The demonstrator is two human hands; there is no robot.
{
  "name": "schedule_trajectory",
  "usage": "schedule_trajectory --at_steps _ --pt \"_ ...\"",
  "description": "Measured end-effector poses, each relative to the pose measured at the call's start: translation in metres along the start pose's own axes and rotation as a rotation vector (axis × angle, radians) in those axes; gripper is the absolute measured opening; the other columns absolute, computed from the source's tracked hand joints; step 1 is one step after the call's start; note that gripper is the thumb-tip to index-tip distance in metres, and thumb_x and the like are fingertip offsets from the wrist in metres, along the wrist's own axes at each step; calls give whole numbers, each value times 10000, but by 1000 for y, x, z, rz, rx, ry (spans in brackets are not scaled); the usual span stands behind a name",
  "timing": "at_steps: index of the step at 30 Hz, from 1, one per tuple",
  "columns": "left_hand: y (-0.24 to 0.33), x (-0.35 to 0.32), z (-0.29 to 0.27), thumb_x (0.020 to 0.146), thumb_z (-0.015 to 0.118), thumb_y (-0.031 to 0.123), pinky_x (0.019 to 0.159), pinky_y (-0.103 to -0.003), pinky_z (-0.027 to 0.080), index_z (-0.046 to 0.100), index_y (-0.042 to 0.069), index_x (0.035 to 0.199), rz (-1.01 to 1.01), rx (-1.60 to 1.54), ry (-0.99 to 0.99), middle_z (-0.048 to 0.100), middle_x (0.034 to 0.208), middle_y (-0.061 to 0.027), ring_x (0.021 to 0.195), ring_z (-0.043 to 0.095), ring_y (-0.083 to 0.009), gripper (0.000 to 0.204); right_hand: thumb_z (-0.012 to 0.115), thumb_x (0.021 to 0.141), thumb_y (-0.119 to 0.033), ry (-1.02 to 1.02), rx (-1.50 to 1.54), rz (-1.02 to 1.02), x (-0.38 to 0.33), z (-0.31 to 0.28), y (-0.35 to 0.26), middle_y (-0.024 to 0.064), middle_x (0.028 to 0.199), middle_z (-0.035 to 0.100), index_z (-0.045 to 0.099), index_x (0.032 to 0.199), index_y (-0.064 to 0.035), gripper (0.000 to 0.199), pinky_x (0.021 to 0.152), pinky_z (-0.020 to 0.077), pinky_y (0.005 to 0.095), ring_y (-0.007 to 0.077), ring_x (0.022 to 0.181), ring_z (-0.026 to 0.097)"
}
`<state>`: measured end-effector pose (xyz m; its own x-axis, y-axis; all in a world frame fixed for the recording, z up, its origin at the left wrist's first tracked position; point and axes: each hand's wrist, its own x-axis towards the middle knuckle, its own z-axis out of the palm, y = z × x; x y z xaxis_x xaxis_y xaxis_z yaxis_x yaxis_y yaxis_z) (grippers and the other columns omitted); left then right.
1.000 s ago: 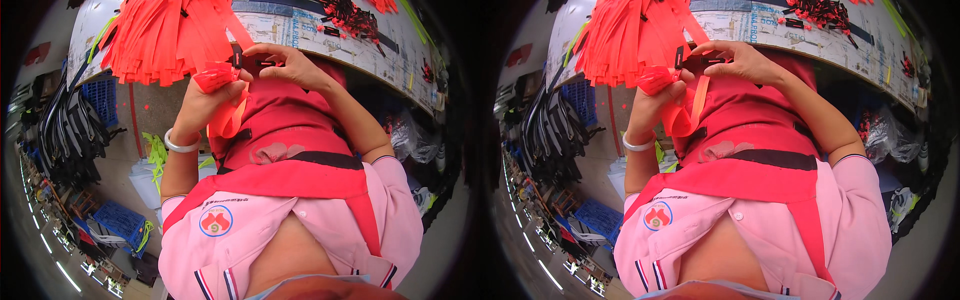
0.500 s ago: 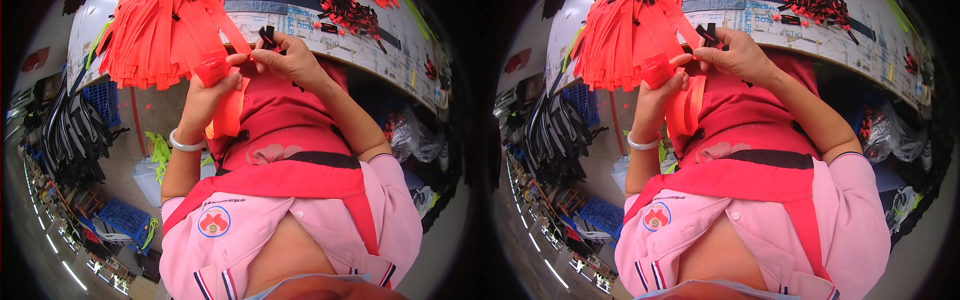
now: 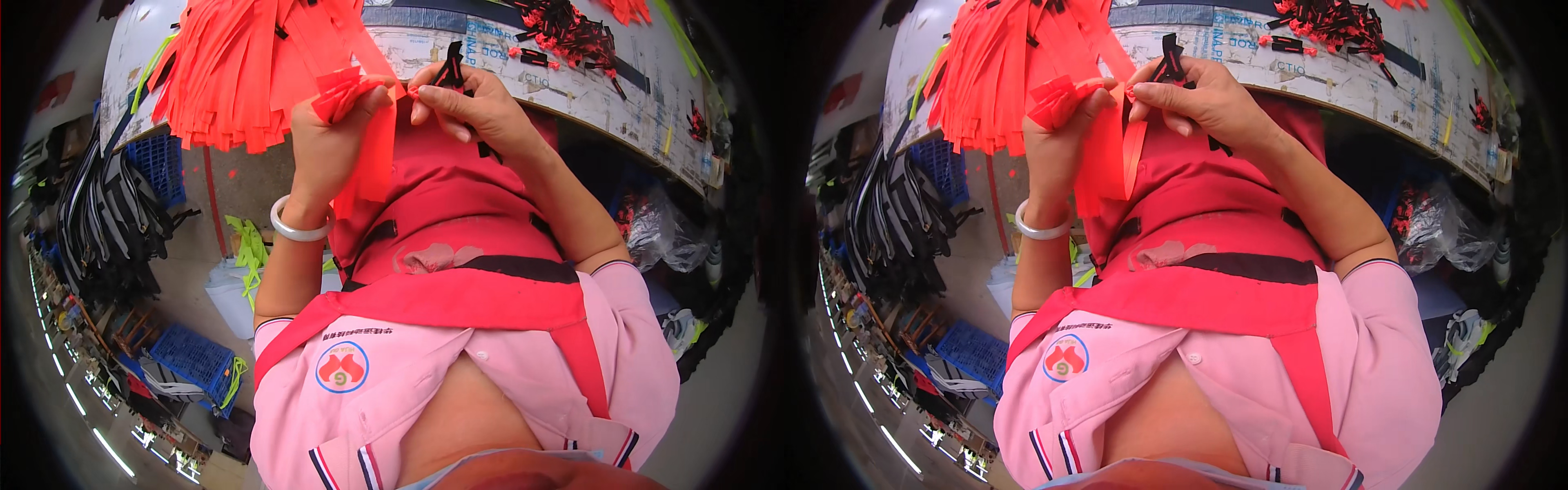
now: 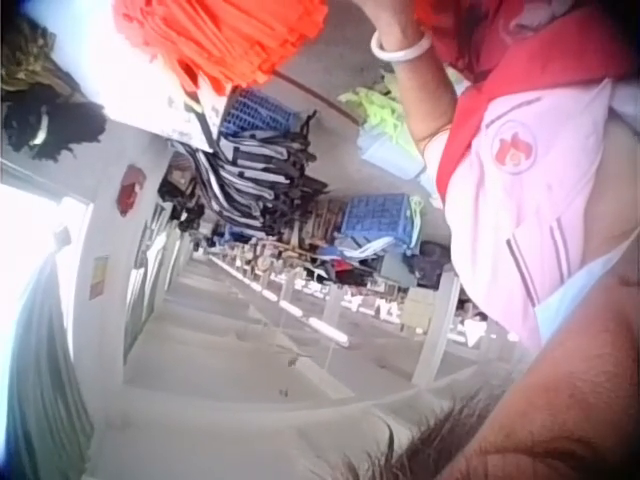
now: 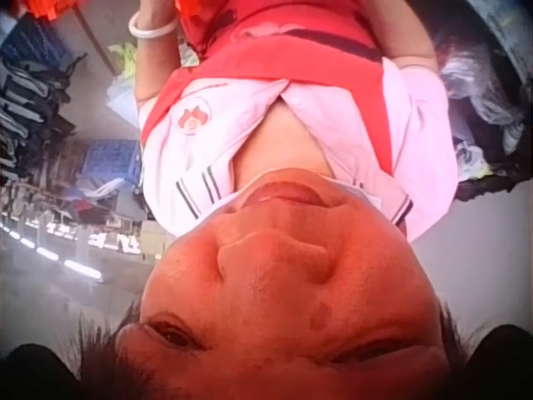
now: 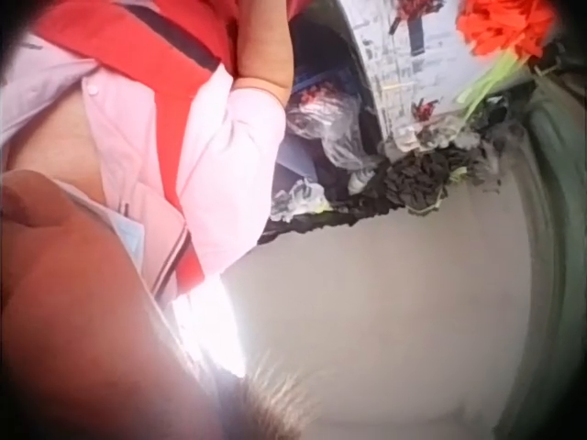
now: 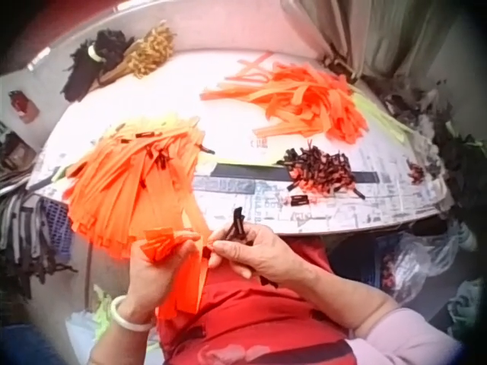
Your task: Threading red fabric straps through small black plastic buckles.
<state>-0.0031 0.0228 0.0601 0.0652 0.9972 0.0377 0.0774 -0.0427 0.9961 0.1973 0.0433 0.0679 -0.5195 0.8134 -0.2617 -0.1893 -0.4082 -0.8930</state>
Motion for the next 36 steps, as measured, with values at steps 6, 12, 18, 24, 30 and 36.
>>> schedule_trajectory --at_steps 6,12,18,24,30,36 --pt "-9 -10 8 857 659 62 680 -221 482 689 -12 981 -187 -109 -95 675 833 -13 761 600 -73 147 618 899 -161 76 -169 -86 -2 0 5 21 756 644 622 982 -8 175 459 342 156 20 525 474" --pt "-20 -12 11 859 653 55 672 -222 478 685 -13 964 -131 -110 -93 672 824 -19 755 594 -72 130 667 871 -196 150 -515 -152 0 -1 14 12 753 651 646 939 -17 193 506 388 173 15 569 490" --pt "-22 -16 10 867 643 60 663 -220 474 668 -19 953 -159 -139 -89 666 811 -26 742 582 -69 120 639 891 -191 90 -215 -11 1 4 8 18 760 661 647 978 -10 200 485 374 171 20 549 489" --pt "-22 -17 8 867 643 64 646 -217 470 661 -21 956 -173 -122 -113 667 814 -25 740 573 -60 124 641 889 -204 122 -288 -17 -1 7 11 9 740 653 656 982 -11 215 480 358 168 12 548 477" --pt "-26 -19 8 861 645 51 648 -215 473 659 -21 980 -173 -101 -189 676 860 -33 745 579 -63 140 665 873 -226 141 -494 -51 3 7 16 -10 715 621 676 938 -9 228 488 331 171 -8 573 442" --pt "-29 -18 10 863 648 42 681 -209 484 672 -12 1021 -98 -127 -64 671 845 -10 770 598 -68 169 649 884 -239 148 -284 68 8 7 18 12 727 654 667 976 3 260 474 344 164 8 527 447"
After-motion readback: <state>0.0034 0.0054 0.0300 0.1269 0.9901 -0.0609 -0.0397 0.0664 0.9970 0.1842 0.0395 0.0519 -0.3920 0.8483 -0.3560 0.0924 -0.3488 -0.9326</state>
